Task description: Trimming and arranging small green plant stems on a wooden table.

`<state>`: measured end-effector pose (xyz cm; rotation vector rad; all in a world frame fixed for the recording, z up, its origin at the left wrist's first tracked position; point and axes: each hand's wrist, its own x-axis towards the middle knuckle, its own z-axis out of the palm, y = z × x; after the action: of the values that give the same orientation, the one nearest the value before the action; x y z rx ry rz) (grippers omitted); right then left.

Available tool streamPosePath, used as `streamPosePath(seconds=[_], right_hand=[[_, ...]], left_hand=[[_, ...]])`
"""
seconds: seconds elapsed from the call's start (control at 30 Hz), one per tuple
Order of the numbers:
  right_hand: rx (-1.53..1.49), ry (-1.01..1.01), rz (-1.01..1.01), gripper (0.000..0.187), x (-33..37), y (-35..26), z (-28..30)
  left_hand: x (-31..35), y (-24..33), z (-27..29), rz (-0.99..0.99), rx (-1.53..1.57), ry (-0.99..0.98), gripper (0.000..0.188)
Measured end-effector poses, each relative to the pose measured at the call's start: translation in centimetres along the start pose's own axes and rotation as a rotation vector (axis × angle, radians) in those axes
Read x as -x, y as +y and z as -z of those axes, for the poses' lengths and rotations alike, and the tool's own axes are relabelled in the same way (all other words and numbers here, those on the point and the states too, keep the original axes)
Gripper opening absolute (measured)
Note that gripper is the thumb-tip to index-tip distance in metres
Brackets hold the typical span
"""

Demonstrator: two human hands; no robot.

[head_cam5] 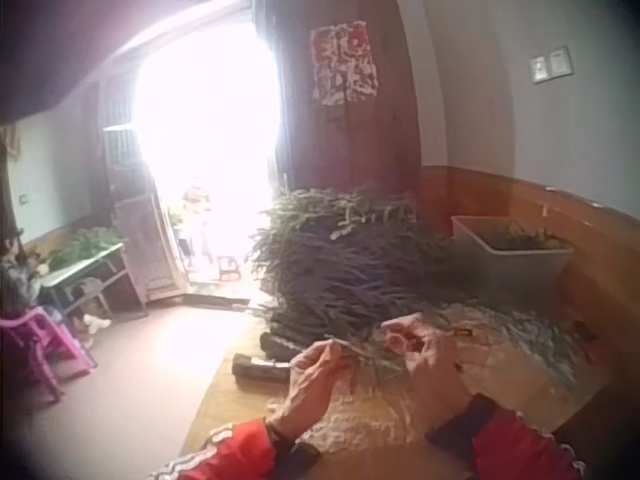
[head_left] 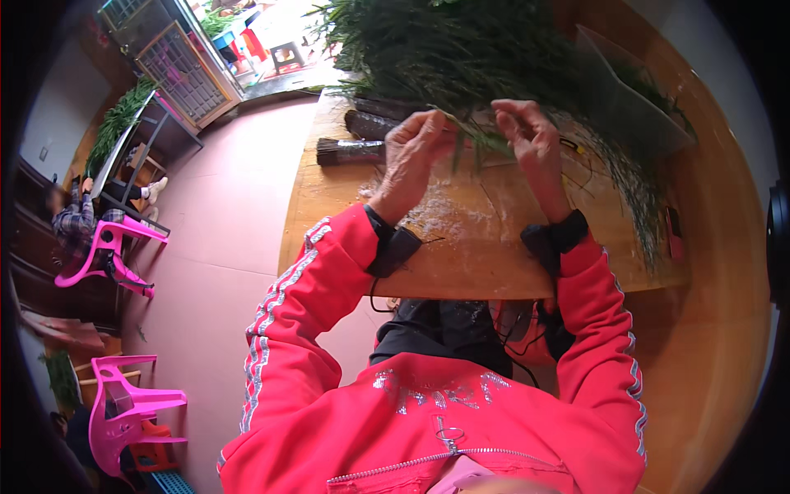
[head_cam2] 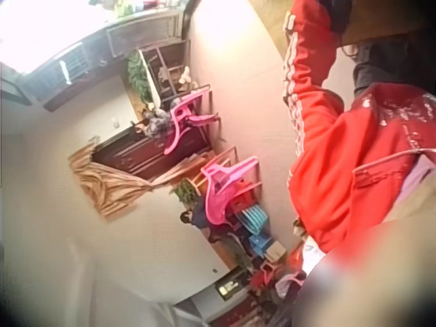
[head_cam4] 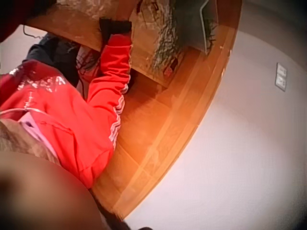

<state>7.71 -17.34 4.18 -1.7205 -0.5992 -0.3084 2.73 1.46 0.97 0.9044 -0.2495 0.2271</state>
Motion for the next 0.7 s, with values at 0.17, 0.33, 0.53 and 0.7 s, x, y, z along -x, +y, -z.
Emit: streamPosePath(seconds=[0.17, 0.33, 0.53, 0.7], right_hand=[[0.070, -0.186, 0.209, 0.017, 1.4, -2.5, -1.6], [-0.018, -0.207, 0.157, 0.016, 1.5, -1.9, -1.8], [-0.205, -0.196, 0.147, 0.016, 1.3, -2.5, -0.9], [-0.215, -0.041, 0.207, 0.012, 0.2, -4.8, 1.6]], left_hand=[[0.6, -1.0, -0.7, 0.072, 0.004, -0.050, 0.021], [0.9, -1.1, -1.7, 0.123, -0.002, -0.072, 0.021], [0.7, -1.7, -1.8, 0.188, 0.050, -0.070, 0.027], [0.0, -3.0, 1.6, 0.185, -0.328, -0.134, 0.030]])
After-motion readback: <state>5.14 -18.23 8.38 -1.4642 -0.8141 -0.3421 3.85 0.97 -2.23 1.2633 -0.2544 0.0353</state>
